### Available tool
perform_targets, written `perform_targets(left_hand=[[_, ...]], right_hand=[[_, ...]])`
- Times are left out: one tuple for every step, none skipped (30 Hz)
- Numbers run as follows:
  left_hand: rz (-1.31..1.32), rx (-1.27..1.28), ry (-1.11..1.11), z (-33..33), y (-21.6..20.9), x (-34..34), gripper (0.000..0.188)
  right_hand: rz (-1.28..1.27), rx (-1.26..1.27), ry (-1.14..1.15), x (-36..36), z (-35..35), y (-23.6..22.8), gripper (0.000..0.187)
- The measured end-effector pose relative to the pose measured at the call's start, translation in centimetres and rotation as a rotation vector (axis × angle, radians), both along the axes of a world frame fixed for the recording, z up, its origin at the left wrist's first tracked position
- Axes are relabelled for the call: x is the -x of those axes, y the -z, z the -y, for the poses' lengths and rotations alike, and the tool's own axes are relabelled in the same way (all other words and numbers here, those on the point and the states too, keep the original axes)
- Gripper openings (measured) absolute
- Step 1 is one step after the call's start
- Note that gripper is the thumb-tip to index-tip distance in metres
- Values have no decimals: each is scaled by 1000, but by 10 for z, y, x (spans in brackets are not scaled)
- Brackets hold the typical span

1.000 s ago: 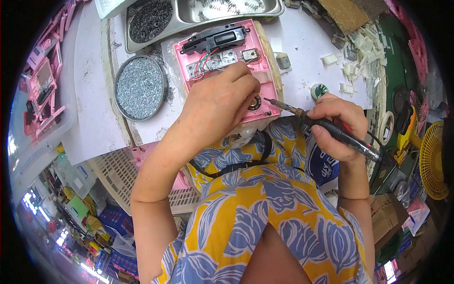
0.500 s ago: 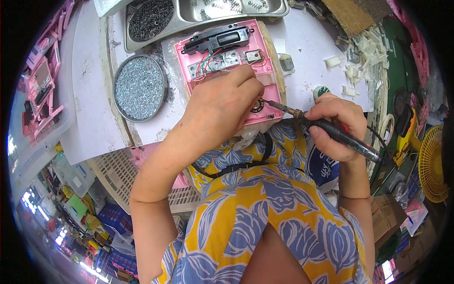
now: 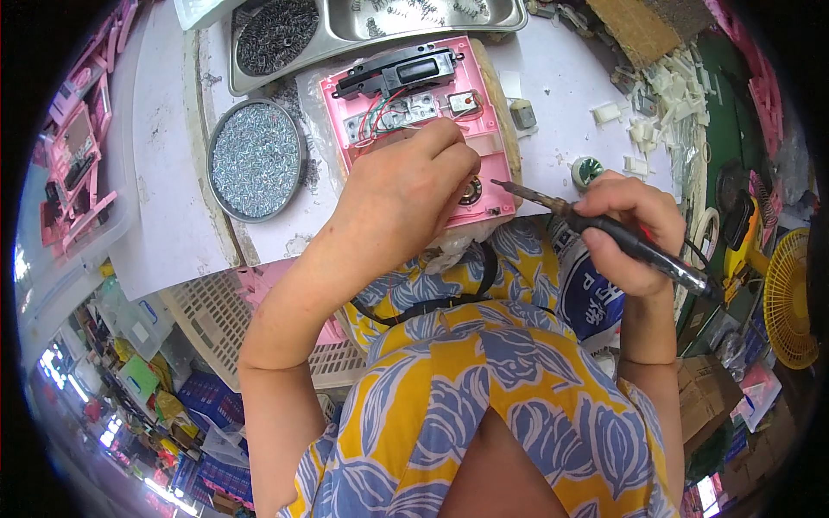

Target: Assembling internal electronic components and housing for a pink toy device using a soldering iron and electric screwdriver.

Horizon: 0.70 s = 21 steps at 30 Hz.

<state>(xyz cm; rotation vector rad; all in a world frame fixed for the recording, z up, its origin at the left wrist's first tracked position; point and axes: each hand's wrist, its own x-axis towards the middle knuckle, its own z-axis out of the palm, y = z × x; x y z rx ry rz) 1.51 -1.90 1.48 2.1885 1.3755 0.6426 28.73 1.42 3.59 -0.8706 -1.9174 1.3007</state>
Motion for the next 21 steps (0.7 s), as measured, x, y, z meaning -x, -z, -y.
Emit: perform_targets(left_hand=[[6,-7,2,0,0,0,15],[4,-3,4,0,0,1,15],[1,1,8,0,0,2,15],[-2,5,11,0,0,3,15],[-1,6,17,0,0,3,16],[1,7,25,0,-1,4,16],[4,9,32,-1,-2,5,17],[7,10,42,-1,-2,5,18],[9,11,51,-2,-3,5,19],[11,12,59,-2,-3,5,20],[-5,4,73,-3,-4,6,21],[-20,-4,86,-5,-5,6,22],[-35,-12,100,-6,-6,7,23],[-61,-17,113,-7,-8,7,23],[-86,-22,126,-7,-10,7,23],[-112,-26,139,-8,-11,6,23],[-132,-36,145,-8,-12,6,23],[-153,-45,151,-7,-13,5,22],[-173,-54,156,-7,-14,5,22],[-193,-67,168,-6,-15,4,22],[-214,-80,179,-6,-16,3,22]], right_hand=[[-8,-3,1,-3,0,-1,21],[-17,-6,3,-6,-1,-2,21],[-25,-8,5,-8,-1,-3,21],[-61,17,20,-9,0,-2,22],[-59,13,14,-10,-1,-2,22],[-56,10,10,-10,-1,-2,22],[-53,18,4,-10,-2,-2,22],[-49,26,-2,-9,-2,-2,22],[-46,44,-11,-7,-1,-1,22],[-39,48,-20,-5,-2,-1,22],[-33,51,-29,-3,-2,0,22],[-24,42,-39,0,-3,0,22],[-18,38,-49,1,-4,1,22],[-13,33,-59,2,-4,1,22],[-11,35,-69,3,-5,2,22],[-9,36,-79,3,-6,3,21],[-8,31,-82,4,-7,4,21],[-7,26,-85,4,-8,4,21],[-7,20,-88,4,-8,5,21],[-3,27,-90,5,-8,4,21],[1,33,-92,5,-8,3,21]])
